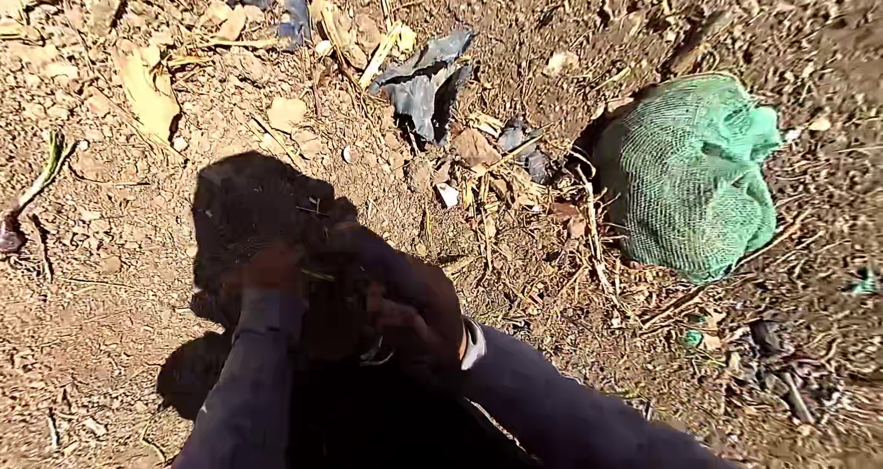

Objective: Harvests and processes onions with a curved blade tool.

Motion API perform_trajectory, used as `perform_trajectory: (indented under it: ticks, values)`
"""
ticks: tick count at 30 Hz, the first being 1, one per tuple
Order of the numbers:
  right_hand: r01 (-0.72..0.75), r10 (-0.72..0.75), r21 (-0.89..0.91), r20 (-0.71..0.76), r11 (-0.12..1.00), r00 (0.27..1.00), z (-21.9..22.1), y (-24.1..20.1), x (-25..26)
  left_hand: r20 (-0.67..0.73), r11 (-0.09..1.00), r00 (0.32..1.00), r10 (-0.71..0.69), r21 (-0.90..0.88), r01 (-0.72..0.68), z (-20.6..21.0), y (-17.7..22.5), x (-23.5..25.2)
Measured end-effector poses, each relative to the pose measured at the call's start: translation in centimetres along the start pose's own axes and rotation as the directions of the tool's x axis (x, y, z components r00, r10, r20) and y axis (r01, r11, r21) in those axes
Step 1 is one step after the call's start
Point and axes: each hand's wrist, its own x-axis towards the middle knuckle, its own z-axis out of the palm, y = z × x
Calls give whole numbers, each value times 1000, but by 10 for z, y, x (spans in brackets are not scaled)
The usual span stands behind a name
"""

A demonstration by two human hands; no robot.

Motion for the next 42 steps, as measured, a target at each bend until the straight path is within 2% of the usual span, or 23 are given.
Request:
perform_trajectory:
  ticks: [2,3,4,5,7,9,11,14,15,17,19,22,24,26,27,30,31,33,34,36,38,40,42]
  values:
    - [-36,39,162,-16,986,999,-33,-27,-9,260,964,951,-168,247,103,18,23,14]
    - [-20,26,189,-32,982,999,-47,-33,-14,447,934,855,-265,338,113,3,40,23]
    - [16,-6,170,-58,985,998,-57,-31,-15,563,918,774,-290,392,59,-14,53,33]
    - [69,-58,94,-109,993,992,-60,-20,-11,566,925,793,-227,380,-6,-28,57,38]
    - [95,-110,-89,-180,991,977,-54,16,0,338,967,938,75,204,-151,-37,40,47]
    - [8,-49,-182,-222,983,974,-47,28,11,227,943,939,258,150,-296,-36,30,69]
    - [18,-22,-17,-264,1000,964,-49,5,22,283,909,912,297,210,-361,-44,30,94]
    - [180,-87,296,-302,938,949,-53,-28,22,452,873,867,210,313,-375,-52,35,105]
    - [206,-115,281,-308,937,944,-52,-26,28,455,870,869,193,330,-366,-50,35,110]
    - [156,-126,75,-308,985,943,-40,4,43,455,866,883,118,387,-316,-46,38,114]
    - [-12,-22,-103,-328,995,944,-19,46,53,443,881,895,51,401,-249,-54,48,119]
    - [-147,102,-90,-386,985,917,-4,54,51,277,958,946,166,181,-222,-68,60,114]
    - [-96,81,-19,-391,995,917,-8,31,35,259,970,952,163,132,-202,-54,73,103]
    - [-20,22,9,-343,1000,939,-24,12,12,388,959,920,-49,277,-66,-21,84,94]
    - [-8,4,-10,-329,1000,944,-31,9,0,403,952,911,-93,305,-38,-5,81,90]
    - [11,-46,-118,-294,993,955,-46,14,0,444,961,894,-50,264,-77,-9,77,92]
    - [-4,-33,-125,-293,992,956,-49,15,7,393,972,919,14,210,-105,-17,69,89]
    - [-12,-10,-78,-285,997,958,-57,-1,21,130,985,983,133,90,-145,-39,38,83]
    - [42,-44,-14,-286,999,957,-63,-10,28,-44,983,984,175,66,-172,-52,12,81]
    - [224,-158,157,-350,962,923,-64,-16,48,-285,987,949,138,118,-108,-91,-51,71]
    - [335,-258,117,-427,935,867,-57,4,82,-309,987,951,-14,149,63,-148,-88,62]
    - [208,-241,-126,-379,970,894,-47,49,112,-293,948,935,-198,184,258,-182,-111,62]
    - [21,-111,-276,-317,961,942,-40,88,134,-196,851,900,-390,295,434,-196,-123,71]
